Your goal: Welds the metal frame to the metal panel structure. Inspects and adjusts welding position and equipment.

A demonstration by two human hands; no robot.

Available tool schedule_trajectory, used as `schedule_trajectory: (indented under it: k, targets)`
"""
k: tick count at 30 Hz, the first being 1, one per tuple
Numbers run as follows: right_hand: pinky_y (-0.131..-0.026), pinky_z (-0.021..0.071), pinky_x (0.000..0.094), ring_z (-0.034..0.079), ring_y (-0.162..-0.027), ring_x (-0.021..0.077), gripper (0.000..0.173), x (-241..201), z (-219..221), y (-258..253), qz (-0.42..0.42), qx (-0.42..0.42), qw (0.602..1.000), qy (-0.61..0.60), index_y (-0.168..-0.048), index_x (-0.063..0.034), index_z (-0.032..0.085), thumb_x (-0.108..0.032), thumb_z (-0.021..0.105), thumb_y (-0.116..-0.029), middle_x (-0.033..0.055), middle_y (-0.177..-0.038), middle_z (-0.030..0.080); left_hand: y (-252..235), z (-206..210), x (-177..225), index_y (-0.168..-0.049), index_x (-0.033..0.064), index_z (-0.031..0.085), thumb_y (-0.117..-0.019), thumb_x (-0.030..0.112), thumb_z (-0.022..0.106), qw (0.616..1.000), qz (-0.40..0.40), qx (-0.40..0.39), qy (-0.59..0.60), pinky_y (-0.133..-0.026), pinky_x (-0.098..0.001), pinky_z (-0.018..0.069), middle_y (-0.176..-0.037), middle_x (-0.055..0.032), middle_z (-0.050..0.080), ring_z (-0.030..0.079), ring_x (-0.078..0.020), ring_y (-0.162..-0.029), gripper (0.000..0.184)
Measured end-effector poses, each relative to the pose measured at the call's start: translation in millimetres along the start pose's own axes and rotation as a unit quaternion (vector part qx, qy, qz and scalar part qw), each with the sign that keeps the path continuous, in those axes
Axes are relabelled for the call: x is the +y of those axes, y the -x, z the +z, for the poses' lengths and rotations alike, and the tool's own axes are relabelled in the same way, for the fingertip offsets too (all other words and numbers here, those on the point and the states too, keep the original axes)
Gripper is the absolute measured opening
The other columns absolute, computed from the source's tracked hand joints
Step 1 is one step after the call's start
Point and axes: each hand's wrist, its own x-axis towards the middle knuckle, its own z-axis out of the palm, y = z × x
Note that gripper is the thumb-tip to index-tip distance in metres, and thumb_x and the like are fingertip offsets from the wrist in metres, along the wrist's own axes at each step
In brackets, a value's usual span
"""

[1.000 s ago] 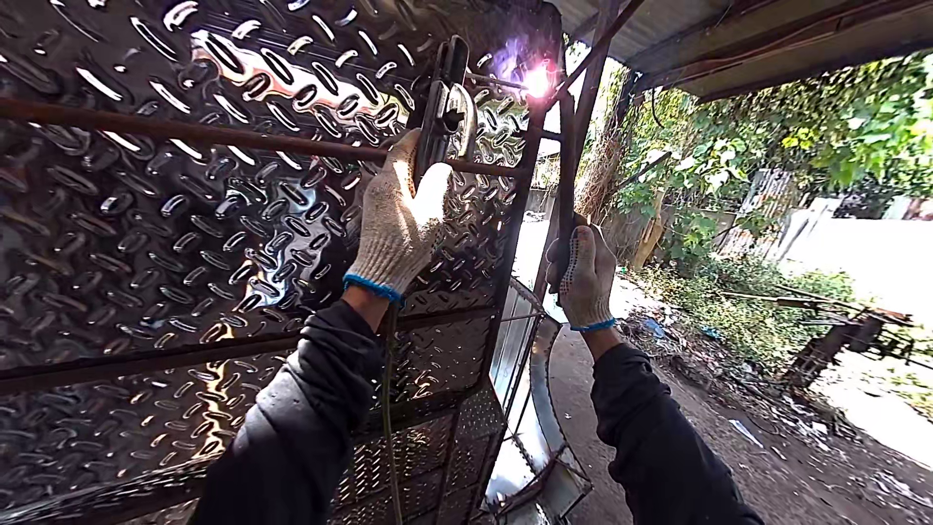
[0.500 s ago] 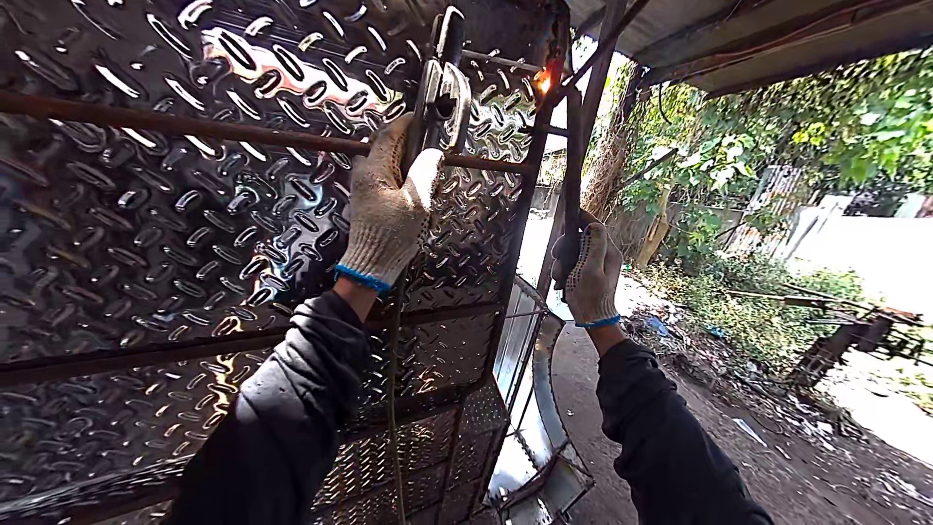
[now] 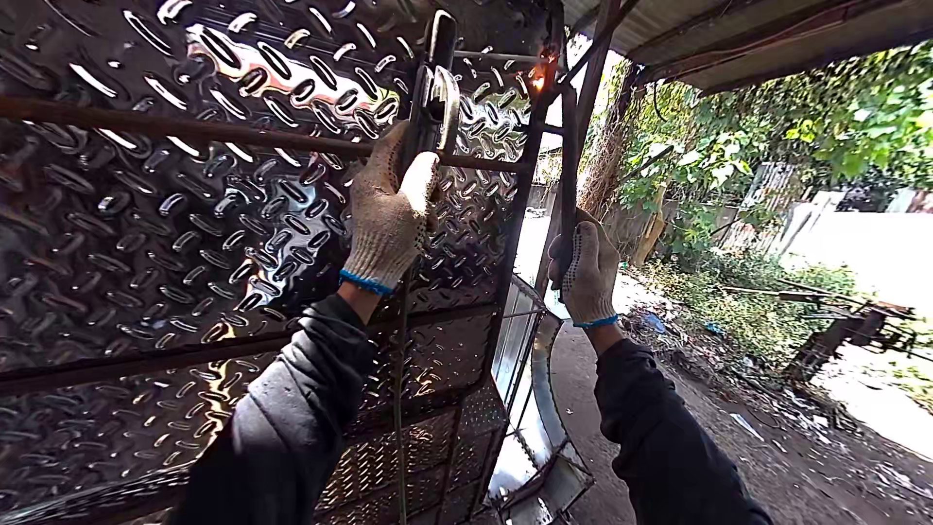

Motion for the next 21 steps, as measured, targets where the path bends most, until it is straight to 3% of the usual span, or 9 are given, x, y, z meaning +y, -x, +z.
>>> schedule_trajectory:
  k: [21]
  targets:
    - [-0.039, 0.0521, 0.033, 0.056, -0.045, 0.0157, 0.05, -0.8, 0.2, -0.1, 0.001, 0.005, 1.0, -0.001, -0.139, -0.006, 0.056, -0.037, 0.029, -0.1104, 0.0032, -0.07, 0.064, -3.1, 1.0, 2.7, -0.148, 0.0154, 0.052, -0.1053, 0.028, 0.059, 0.999, -0.027, -0.005, -0.044, -0.047, -0.0332, 0.0581, -0.088, -0.0048, 0.07, 0.066, -0.0157, -0.058, 0.045]
